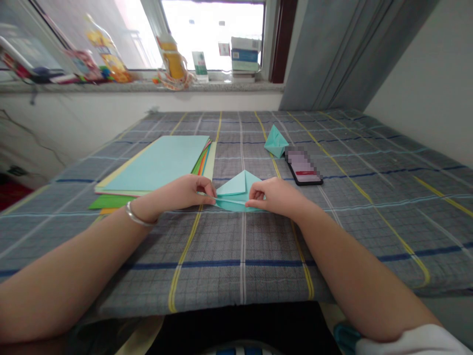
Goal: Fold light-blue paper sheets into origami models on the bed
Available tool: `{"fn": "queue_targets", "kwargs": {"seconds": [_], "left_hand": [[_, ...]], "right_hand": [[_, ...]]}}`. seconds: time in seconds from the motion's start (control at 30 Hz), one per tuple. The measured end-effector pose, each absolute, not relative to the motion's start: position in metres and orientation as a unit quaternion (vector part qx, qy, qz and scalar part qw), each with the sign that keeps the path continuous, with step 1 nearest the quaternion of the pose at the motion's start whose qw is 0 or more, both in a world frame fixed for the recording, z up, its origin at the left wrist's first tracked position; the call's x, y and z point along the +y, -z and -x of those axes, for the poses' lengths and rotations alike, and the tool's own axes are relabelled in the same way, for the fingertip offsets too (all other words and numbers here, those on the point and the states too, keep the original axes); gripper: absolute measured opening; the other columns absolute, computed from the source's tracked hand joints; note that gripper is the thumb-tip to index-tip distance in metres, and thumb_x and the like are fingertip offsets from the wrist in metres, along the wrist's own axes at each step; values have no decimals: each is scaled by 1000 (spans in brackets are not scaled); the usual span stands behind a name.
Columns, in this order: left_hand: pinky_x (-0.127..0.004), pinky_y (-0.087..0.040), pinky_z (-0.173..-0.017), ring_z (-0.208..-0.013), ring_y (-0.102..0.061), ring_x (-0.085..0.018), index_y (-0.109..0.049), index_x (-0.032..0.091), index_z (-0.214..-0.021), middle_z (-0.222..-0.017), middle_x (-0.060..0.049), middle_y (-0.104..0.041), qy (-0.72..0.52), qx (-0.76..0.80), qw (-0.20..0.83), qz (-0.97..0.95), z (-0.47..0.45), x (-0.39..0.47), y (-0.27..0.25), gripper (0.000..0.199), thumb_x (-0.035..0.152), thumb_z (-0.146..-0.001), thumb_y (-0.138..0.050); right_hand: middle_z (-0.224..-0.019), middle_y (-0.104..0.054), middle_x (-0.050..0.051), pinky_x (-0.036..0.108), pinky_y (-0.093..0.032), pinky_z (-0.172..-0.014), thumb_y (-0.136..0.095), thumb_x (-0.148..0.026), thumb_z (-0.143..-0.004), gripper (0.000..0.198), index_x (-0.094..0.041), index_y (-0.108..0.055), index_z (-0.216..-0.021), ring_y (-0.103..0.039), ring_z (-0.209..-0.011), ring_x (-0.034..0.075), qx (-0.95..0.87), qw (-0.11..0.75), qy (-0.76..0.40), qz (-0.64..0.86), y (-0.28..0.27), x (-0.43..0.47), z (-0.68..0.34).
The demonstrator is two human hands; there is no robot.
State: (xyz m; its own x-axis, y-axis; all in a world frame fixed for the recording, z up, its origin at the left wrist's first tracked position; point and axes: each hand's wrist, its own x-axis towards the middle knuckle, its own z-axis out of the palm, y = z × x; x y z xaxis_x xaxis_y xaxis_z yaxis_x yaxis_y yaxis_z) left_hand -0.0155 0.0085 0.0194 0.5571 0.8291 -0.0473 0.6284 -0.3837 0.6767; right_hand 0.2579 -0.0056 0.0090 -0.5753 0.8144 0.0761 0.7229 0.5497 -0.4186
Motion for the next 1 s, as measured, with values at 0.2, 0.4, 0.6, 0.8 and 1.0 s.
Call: {"fn": "queue_targets", "kwargs": {"seconds": [0.2, 0.4, 0.6, 0.8, 1.0], "left_hand": [[-29, -51, -73, -81, -64, -15, -51, 18, -69, -89, -3, -69, -223, 407, 467, -753, 10, 10, -10, 19, 32, -73, -65], [-34, -51, -81, -88, -64, -19, -63, 17, -97, -97, -6, -69, -180, 420, 286, -842, 0, -6, -14, 22, 30, -83, -52], [-46, -43, -104, -116, -59, -30, -63, 16, -120, -126, -11, -65, -118, 343, 7, -932, -9, -18, -7, 42, 43, -89, -55], [-41, -48, -98, -108, -62, -26, -67, 15, -114, -117, -11, -68, -97, 341, -39, -934, -16, -17, -2, 33, 25, -90, -47], [-44, -45, -94, -105, -57, -28, -57, 20, -133, -131, -10, -60, -75, 331, -87, -937, -18, -19, 3, 43, 36, -96, -42]], "right_hand": [[-94, -72, 2, 26, -44, -66, -66, -43, -82, 50, -25, -60, -128, -65, -77, 17, -879, 112, -120, 448, -9, -11, -252], [-118, -65, 9, 36, -47, -89, -59, -38, -87, 38, -24, -68, -121, -62, -102, 24, -919, 90, -35, 382, -3, -13, -248], [-137, -58, 13, 47, -39, -108, -59, -19, -83, 41, -18, -68, -123, -53, -125, 30, -936, 83, -27, 342, 0, -7, -253], [-135, -60, 9, 38, -45, -105, -55, -7, -77, 48, -19, -68, -123, -60, -120, 25, -918, 53, -81, 385, -6, -7, -263], [-122, -69, 7, 40, -49, -99, -58, -11, -77, 40, -23, -73, -112, -65, -112, 27, -891, 52, -55, 447, -7, -7, -280]]}}
